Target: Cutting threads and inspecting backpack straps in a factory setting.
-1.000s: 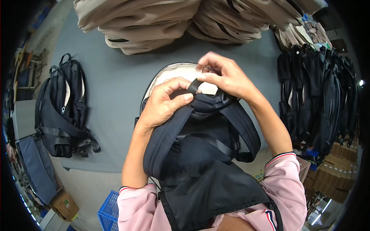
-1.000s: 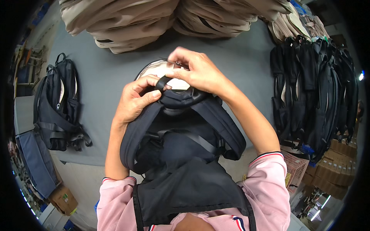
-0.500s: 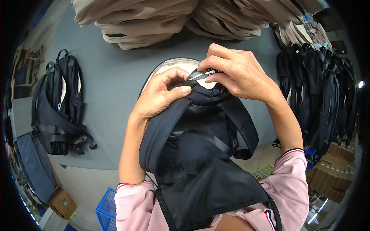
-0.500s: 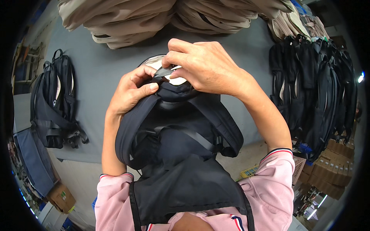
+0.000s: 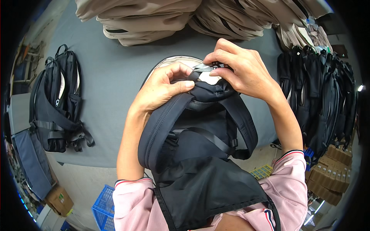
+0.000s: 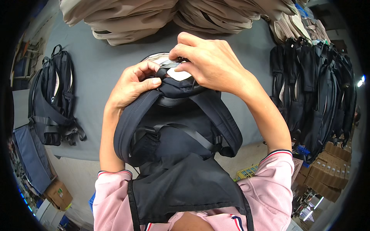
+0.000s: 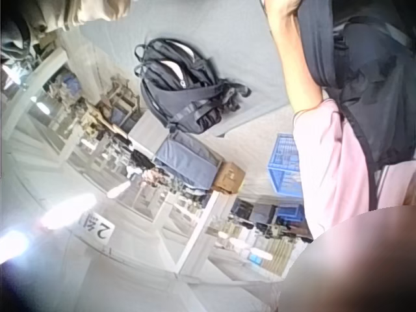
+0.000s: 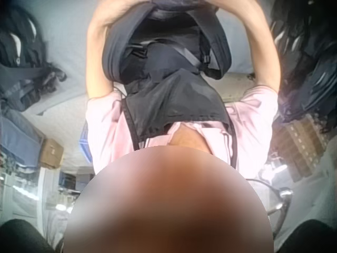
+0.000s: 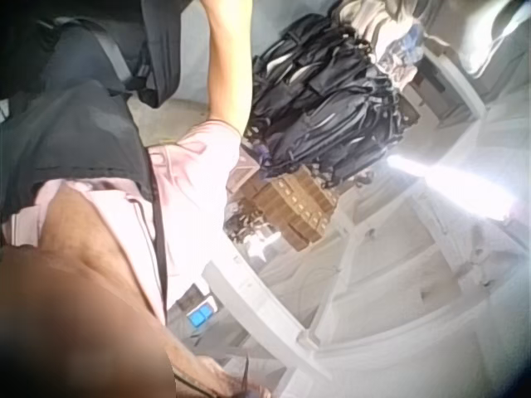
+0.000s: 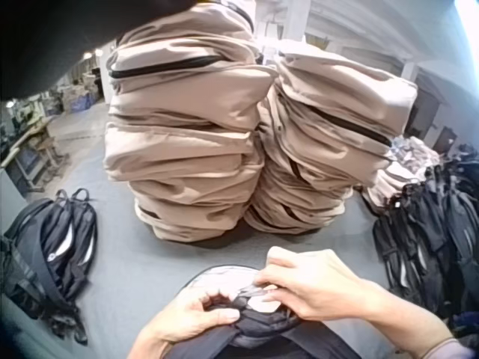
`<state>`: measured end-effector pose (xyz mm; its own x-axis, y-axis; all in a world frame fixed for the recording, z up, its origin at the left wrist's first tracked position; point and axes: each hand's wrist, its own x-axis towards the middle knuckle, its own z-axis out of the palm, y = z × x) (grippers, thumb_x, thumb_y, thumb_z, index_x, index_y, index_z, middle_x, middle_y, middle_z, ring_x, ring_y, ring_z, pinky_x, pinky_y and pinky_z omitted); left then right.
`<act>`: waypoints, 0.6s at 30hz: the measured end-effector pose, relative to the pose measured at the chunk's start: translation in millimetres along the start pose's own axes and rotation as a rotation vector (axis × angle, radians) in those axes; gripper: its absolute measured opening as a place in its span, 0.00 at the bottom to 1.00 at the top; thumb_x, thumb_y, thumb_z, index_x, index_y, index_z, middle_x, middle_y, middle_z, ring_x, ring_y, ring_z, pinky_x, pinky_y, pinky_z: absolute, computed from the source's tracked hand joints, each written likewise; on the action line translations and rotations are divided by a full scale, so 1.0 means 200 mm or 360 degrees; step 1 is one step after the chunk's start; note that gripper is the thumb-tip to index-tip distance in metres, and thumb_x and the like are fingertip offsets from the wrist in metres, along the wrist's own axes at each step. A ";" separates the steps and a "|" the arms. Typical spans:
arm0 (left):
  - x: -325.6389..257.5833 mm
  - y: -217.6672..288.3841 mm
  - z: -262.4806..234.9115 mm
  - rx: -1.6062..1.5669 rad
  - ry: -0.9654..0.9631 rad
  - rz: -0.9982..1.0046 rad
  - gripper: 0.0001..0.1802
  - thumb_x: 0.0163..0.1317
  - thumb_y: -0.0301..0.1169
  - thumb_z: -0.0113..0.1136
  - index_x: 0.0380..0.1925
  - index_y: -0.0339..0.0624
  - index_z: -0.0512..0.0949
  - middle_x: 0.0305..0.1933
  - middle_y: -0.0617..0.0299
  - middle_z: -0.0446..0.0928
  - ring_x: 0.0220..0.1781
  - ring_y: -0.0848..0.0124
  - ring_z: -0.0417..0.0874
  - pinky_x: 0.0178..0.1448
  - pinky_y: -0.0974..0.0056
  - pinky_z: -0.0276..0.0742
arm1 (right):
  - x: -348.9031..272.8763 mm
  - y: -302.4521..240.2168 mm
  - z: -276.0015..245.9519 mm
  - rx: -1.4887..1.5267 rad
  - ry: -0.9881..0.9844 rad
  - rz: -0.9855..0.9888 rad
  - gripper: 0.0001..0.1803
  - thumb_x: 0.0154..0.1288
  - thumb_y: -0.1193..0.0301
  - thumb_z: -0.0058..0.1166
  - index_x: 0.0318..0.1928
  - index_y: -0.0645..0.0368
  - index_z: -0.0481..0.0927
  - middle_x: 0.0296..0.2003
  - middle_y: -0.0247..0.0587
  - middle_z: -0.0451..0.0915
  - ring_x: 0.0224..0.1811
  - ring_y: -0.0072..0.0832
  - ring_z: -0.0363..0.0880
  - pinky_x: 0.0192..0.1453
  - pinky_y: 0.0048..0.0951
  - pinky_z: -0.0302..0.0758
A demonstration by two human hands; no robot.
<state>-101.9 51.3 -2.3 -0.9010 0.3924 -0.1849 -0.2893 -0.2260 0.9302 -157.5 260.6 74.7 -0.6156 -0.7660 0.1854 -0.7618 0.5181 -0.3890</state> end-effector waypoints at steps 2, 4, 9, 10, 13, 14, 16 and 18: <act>0.00 0.00 -0.01 -0.0050 -0.0021 0.0018 0.11 0.55 0.23 0.63 0.39 0.36 0.76 0.39 0.65 0.77 0.42 0.78 0.75 0.49 0.71 0.71 | 0.01 0.00 0.00 0.0087 -0.0086 -0.0006 0.09 0.52 0.71 0.59 0.35 0.58 0.79 0.31 0.37 0.73 0.29 0.39 0.76 0.30 0.36 0.69; 0.00 -0.01 -0.01 -0.0106 -0.0046 0.0034 0.11 0.55 0.23 0.63 0.39 0.36 0.76 0.39 0.65 0.77 0.42 0.78 0.75 0.50 0.71 0.71 | 0.03 0.00 0.01 0.0094 -0.0088 -0.0018 0.09 0.52 0.71 0.59 0.35 0.58 0.79 0.31 0.37 0.73 0.29 0.39 0.76 0.30 0.36 0.69; 0.01 -0.03 -0.03 -0.0188 -0.0074 0.0040 0.14 0.53 0.23 0.65 0.40 0.37 0.75 0.40 0.65 0.76 0.44 0.78 0.74 0.51 0.71 0.71 | 0.04 0.04 0.03 0.0188 -0.0090 -0.0026 0.09 0.52 0.70 0.59 0.35 0.58 0.80 0.30 0.37 0.73 0.29 0.39 0.76 0.30 0.36 0.69; 0.01 -0.03 -0.03 -0.0189 -0.0077 0.0040 0.14 0.53 0.23 0.65 0.40 0.37 0.75 0.40 0.65 0.76 0.44 0.78 0.74 0.51 0.71 0.71 | 0.04 0.05 0.04 0.0174 -0.0081 0.0016 0.09 0.53 0.70 0.59 0.35 0.58 0.80 0.30 0.37 0.73 0.30 0.38 0.76 0.31 0.35 0.70; 0.02 -0.01 -0.03 -0.0037 -0.0071 0.0061 0.16 0.51 0.24 0.67 0.40 0.37 0.75 0.41 0.64 0.76 0.44 0.77 0.75 0.52 0.70 0.71 | 0.02 0.07 0.10 0.0220 0.0016 0.0105 0.09 0.53 0.69 0.59 0.35 0.58 0.80 0.30 0.36 0.74 0.32 0.37 0.77 0.33 0.34 0.70; 0.02 0.00 -0.04 -0.0063 -0.0093 0.0030 0.16 0.51 0.25 0.67 0.40 0.36 0.76 0.42 0.64 0.76 0.45 0.76 0.75 0.53 0.70 0.70 | 0.01 0.07 0.11 0.0282 0.0104 0.0150 0.09 0.53 0.69 0.59 0.35 0.58 0.80 0.31 0.36 0.74 0.33 0.37 0.77 0.34 0.33 0.70; 0.03 0.00 -0.04 -0.0088 -0.0112 -0.0002 0.17 0.50 0.25 0.68 0.40 0.36 0.76 0.42 0.63 0.77 0.46 0.76 0.75 0.54 0.69 0.70 | 0.01 0.07 0.10 0.0323 0.0095 0.0164 0.10 0.53 0.69 0.59 0.36 0.58 0.80 0.31 0.36 0.75 0.33 0.36 0.77 0.34 0.33 0.71; 0.03 -0.01 -0.05 -0.0043 -0.0087 0.0051 0.16 0.50 0.25 0.67 0.40 0.37 0.77 0.43 0.63 0.77 0.47 0.75 0.75 0.56 0.69 0.70 | 0.01 0.07 0.10 0.0368 0.0085 0.0175 0.10 0.54 0.68 0.59 0.36 0.58 0.80 0.31 0.36 0.75 0.33 0.36 0.77 0.35 0.33 0.71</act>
<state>-109.5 45.6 -7.1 -0.8911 0.4326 -0.1370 -0.2701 -0.2629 0.9262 -165.9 259.5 52.1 -0.7067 -0.6853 0.1758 -0.6270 0.4916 -0.6043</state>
